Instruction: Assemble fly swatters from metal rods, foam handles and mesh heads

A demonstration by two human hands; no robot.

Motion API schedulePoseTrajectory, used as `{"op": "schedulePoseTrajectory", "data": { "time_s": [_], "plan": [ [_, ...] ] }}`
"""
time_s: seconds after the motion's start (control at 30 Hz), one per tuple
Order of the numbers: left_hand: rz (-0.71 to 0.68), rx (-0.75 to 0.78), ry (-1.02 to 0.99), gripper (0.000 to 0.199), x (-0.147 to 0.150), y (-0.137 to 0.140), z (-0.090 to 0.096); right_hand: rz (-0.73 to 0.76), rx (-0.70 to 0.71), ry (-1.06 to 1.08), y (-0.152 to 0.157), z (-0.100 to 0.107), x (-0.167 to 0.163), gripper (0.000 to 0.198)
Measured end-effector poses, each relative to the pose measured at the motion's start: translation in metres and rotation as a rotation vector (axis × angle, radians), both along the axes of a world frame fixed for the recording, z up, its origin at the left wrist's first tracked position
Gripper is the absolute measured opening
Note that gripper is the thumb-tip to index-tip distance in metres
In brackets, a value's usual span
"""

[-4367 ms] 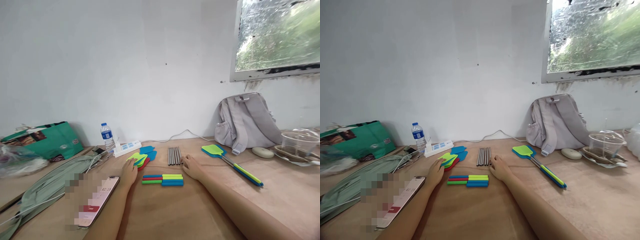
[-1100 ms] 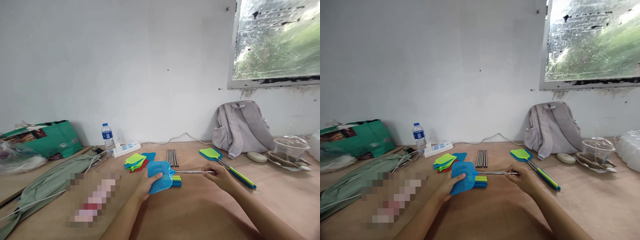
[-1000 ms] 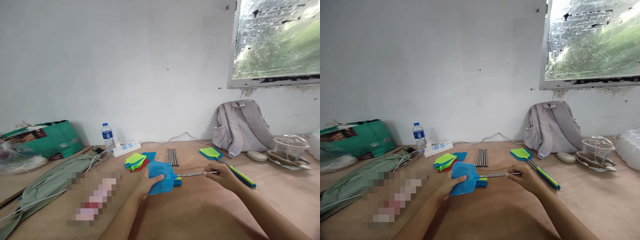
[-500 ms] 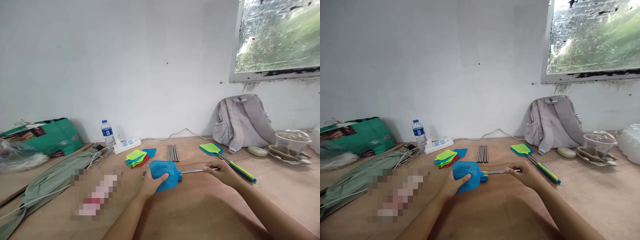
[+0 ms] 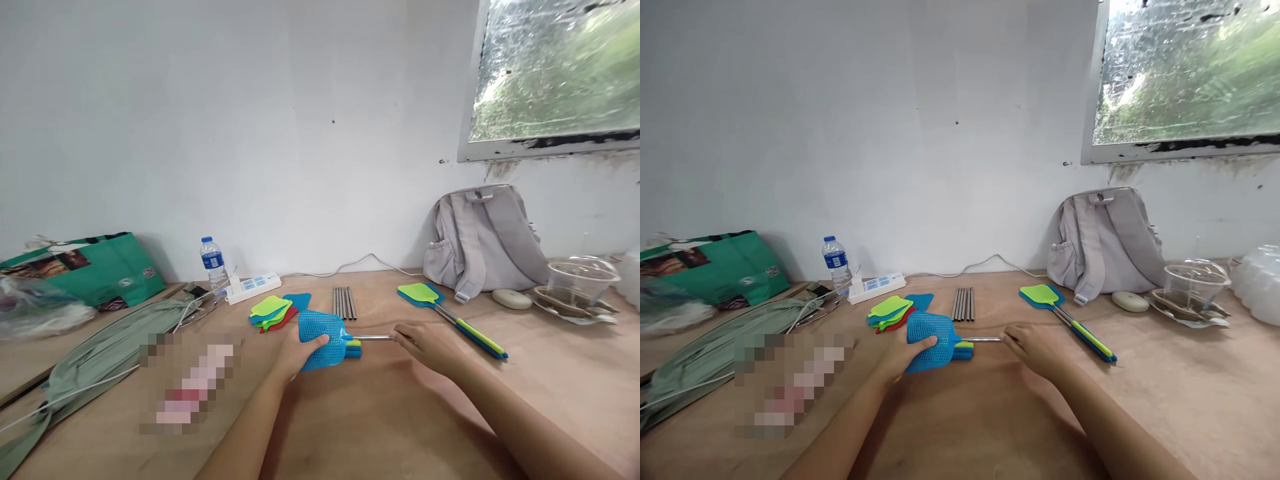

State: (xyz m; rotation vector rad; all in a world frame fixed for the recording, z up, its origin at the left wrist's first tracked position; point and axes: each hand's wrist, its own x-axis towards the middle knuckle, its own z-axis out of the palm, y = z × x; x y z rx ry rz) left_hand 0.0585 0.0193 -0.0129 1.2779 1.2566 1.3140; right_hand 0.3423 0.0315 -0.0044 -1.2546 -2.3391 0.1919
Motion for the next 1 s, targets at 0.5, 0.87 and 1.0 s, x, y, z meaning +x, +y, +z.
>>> {"op": "schedulePoseTrajectory", "data": {
  "time_s": [0.5, 0.87, 1.0],
  "plan": [
    [0.081, -0.024, 0.051, 0.053, 0.004, -0.012, 0.0, -0.04, 0.245, -0.243, -0.015, -0.005, -0.021, 0.034],
    [0.034, -0.068, -0.064, 0.053, 0.004, -0.008, 0.004, 0.009, 0.133, -0.168, -0.01, -0.01, -0.018, 0.036],
    [-0.02, -0.088, -0.294, 0.046, 0.002, -0.004, 0.01, 0.047, 0.111, -0.061, -0.006, -0.011, -0.014, 0.035]
  ]
}}
